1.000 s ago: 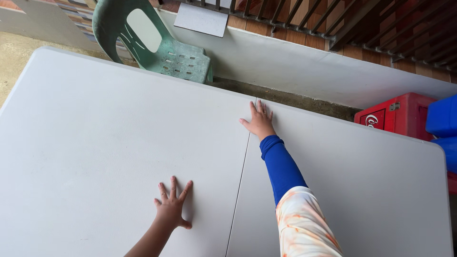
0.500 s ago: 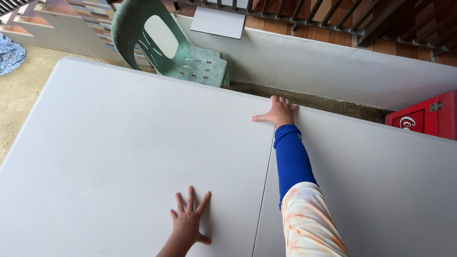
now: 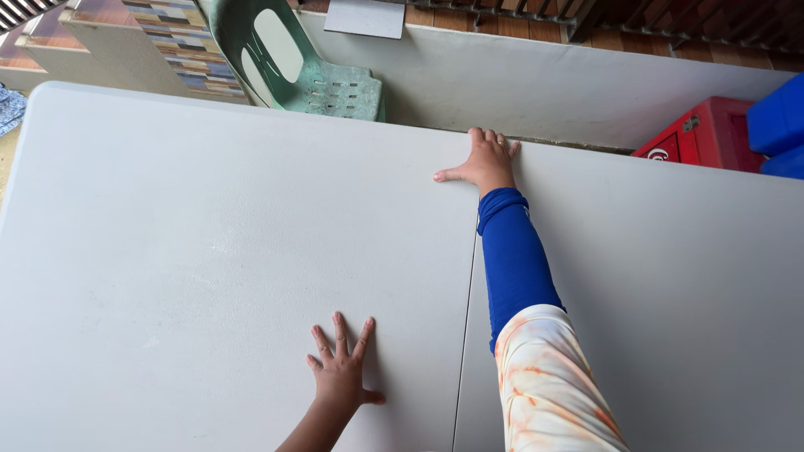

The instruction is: The person wipes a light green plastic chair with a cloth, then moves to a white folding table. They wipe the table surface, rinse the cloth at a tap, and continue wiping the table. Finally, the person folds the table and places it on the ground.

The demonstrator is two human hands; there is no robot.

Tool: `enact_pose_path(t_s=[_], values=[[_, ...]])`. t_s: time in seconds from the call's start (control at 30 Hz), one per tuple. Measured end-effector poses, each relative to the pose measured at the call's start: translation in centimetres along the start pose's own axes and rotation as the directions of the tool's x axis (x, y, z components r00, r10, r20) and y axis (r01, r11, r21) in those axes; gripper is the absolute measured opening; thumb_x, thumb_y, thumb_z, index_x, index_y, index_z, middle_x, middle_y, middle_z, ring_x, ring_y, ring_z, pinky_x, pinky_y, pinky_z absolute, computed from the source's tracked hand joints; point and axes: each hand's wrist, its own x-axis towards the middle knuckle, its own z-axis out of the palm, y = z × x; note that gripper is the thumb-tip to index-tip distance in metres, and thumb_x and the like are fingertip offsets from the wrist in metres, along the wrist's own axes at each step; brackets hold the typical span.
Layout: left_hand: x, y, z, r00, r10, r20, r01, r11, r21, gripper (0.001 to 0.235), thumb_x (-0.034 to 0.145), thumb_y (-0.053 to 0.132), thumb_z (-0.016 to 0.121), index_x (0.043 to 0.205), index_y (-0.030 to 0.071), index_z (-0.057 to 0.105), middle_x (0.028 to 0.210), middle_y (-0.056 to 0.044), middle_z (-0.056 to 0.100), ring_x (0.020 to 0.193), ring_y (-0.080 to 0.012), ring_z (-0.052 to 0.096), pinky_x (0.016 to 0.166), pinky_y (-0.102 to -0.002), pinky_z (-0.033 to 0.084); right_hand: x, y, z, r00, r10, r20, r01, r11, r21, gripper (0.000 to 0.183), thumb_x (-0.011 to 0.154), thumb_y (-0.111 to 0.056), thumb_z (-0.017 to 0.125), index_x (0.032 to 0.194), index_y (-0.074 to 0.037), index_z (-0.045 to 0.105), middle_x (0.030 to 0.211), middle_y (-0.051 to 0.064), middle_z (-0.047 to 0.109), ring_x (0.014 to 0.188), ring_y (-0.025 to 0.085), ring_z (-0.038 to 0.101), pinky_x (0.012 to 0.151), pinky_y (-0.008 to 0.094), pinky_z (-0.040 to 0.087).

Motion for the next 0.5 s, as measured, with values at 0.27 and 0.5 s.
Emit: enact_pose_path(t_s=[0.27, 0.5], values=[[-13.2, -2.9, 15.7, 0.984, 0.089, -0.154, -0.094, 0.995, -0.025, 0.142, 0.071, 0.072, 0.084, 0.161, 0.029, -0.018, 0.166, -0.034, -0.016, 0.149, -0.0619, -0.006, 0.112, -0.074, 0.027, -23.1, -2.3, -3.9, 0.981, -0.098, -0.169, 0.095, 0.995, -0.029, 0.126, 0.032, -0.078, 0.093, 0.134, -0.015, 0.053, 0.136, 0.016, 0.054, 0.140, 0.042, 0.034, 0.116, 0.071, 0.002], [-16.1, -2.5, 5.0, 0.577, 0.181, -0.797, -0.400, 0.913, -0.082, 0.116, 0.077, 0.055, 0.081, 0.162, 0.014, 0.013, 0.164, -0.029, 0.013, 0.153, -0.0502, 0.007, 0.116, -0.074, 0.018, -39.9, -2.3, -4.9, 0.938, -0.246, -0.244, 0.237, 0.969, -0.066, 0.116, 0.037, -0.083, 0.086, 0.122, -0.010, 0.060, 0.127, 0.014, 0.060, 0.140, 0.041, 0.040, 0.115, 0.077, -0.006]])
